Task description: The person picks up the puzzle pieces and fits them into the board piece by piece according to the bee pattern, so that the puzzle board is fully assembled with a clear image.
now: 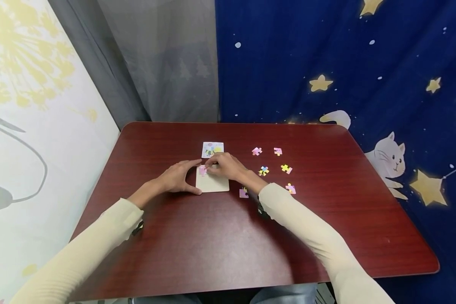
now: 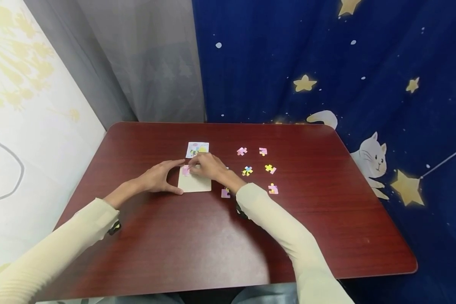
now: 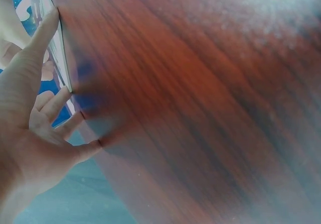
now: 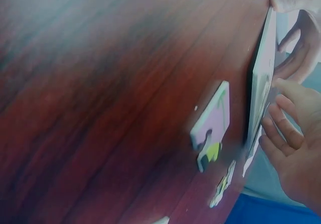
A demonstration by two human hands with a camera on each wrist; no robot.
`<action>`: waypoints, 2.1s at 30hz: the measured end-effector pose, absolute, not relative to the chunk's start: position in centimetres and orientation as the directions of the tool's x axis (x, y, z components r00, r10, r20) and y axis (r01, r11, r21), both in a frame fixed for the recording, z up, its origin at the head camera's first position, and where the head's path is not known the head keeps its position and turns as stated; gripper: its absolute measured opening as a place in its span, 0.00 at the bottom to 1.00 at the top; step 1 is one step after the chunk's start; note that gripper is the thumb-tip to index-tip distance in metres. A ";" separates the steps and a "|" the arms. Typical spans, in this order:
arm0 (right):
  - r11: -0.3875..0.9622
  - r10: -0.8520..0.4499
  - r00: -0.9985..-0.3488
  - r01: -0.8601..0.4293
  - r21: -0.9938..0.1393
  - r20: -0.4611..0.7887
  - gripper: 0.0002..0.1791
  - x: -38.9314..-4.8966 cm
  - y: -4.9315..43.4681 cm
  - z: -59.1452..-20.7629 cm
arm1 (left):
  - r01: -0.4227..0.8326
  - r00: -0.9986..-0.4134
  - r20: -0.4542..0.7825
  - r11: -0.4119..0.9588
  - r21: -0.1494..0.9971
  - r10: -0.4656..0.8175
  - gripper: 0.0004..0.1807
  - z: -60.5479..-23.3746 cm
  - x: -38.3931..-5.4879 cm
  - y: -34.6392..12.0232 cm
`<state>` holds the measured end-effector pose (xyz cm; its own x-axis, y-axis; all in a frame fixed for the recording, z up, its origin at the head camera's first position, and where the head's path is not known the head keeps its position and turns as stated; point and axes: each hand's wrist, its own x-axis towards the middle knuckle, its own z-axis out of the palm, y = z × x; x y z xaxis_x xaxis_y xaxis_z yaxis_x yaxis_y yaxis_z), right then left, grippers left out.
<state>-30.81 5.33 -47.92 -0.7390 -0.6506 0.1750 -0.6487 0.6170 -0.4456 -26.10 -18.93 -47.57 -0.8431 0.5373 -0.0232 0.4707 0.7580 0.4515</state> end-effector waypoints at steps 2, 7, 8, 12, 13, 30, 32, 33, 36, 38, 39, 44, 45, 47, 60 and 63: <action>0.630 -0.641 -0.749 -0.637 -0.445 0.165 0.13 -30.9 5.6 -47.9 | 0.473 -0.842 -0.020 0.756 0.453 0.539 0.63 -47.6 -26.1 -18.9; 0.634 -0.620 -0.770 -0.605 -0.481 0.153 0.14 -31.2 6.6 -47.8 | 0.472 -0.842 -0.017 0.752 0.461 0.539 0.61 -47.7 -26.2 -18.9; 0.626 -0.617 -0.771 -0.602 -0.496 0.158 0.14 -31.3 6.8 -47.8 | 0.474 -0.841 -0.018 0.750 0.461 0.541 0.61 -47.7 -26.2 -18.9; 0.589 -0.604 -0.774 -0.593 -0.549 0.188 0.16 -31.7 7.8 -47.6 | 0.480 -0.837 -0.017 0.750 0.456 0.546 0.59 -47.8 -26.4 -19.0; 0.583 -0.600 -0.775 -0.592 -0.556 0.196 0.16 -31.8 8.1 -47.5 | 0.479 -0.837 -0.018 0.750 0.456 0.547 0.59 -47.8 -26.4 -19.0; 0.625 -0.516 -0.824 -0.549 -0.555 0.234 0.20 -33.2 14.6 -45.9 | 0.503 -0.826 -0.002 0.738 0.449 0.564 0.50 -47.8 -26.4 -18.9; 0.635 -0.501 -0.832 -0.541 -0.551 0.238 0.21 -33.4 15.3 -45.8 | 0.502 -0.826 -0.006 0.740 0.447 0.564 0.50 -47.8 -26.4 -18.9; 0.638 -0.495 -0.835 -0.536 -0.552 0.239 0.21 -33.4 15.7 -45.7 | 0.503 -0.825 -0.007 0.740 0.446 0.565 0.50 -47.9 -26.4 -18.9; 0.651 -0.476 -0.847 -0.519 -0.554 0.234 0.22 -33.7 16.9 -45.5 | 0.502 -0.825 -0.013 0.743 0.442 0.565 0.50 -48.0 -26.5 -18.9; 0.659 -0.464 -0.857 -0.504 -0.558 0.227 0.22 -33.9 17.7 -45.2 | 0.503 -0.824 -0.013 0.742 0.443 0.567 0.51 -48.0 -26.5 -18.9; 0.662 -0.457 -0.861 -0.497 -0.562 0.222 0.22 -34.0 18.2 -45.1 | 0.505 -0.823 -0.011 0.741 0.443 0.568 0.51 -48.0 -26.5 -18.9; 0.709 -0.417 -0.890 -0.447 -0.546 0.186 0.23 -34.4 20.2 -45.1 | 0.502 -0.823 -0.014 0.739 0.450 0.568 0.51 -48.1 -26.4 -18.9; 0.724 -0.407 -0.896 -0.434 -0.536 0.176 0.23 -34.5 20.5 -45.2 | 0.499 -0.823 -0.018 0.740 0.451 0.567 0.51 -48.1 -26.4 -19.0; 0.756 -0.384 -0.910 -0.405 -0.514 0.153 0.24 -34.7 21.1 -45.5 | 0.499 -0.823 -0.022 0.741 0.450 0.568 0.51 -48.2 -26.3 -19.0; 0.861 -0.279 -0.959 -0.270 -0.431 0.041 0.28 -35.7 21.8 -46.7 | 0.512 -0.818 -0.009 0.733 0.448 0.576 0.51 -47.8 -26.5 -19.0; 0.866 -0.271 -0.962 -0.258 -0.429 0.032 0.28 -35.8 21.8 -47.0 | 0.508 -0.818 -0.016 0.736 0.447 0.575 0.51 -47.8 -26.5 -19.0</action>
<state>-35.82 21.77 -46.97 -0.9620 -0.2710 0.0316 -0.2580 0.8656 -0.4292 -26.55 -18.96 -47.84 -0.8182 0.5747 -0.0163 0.5082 0.7362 0.4470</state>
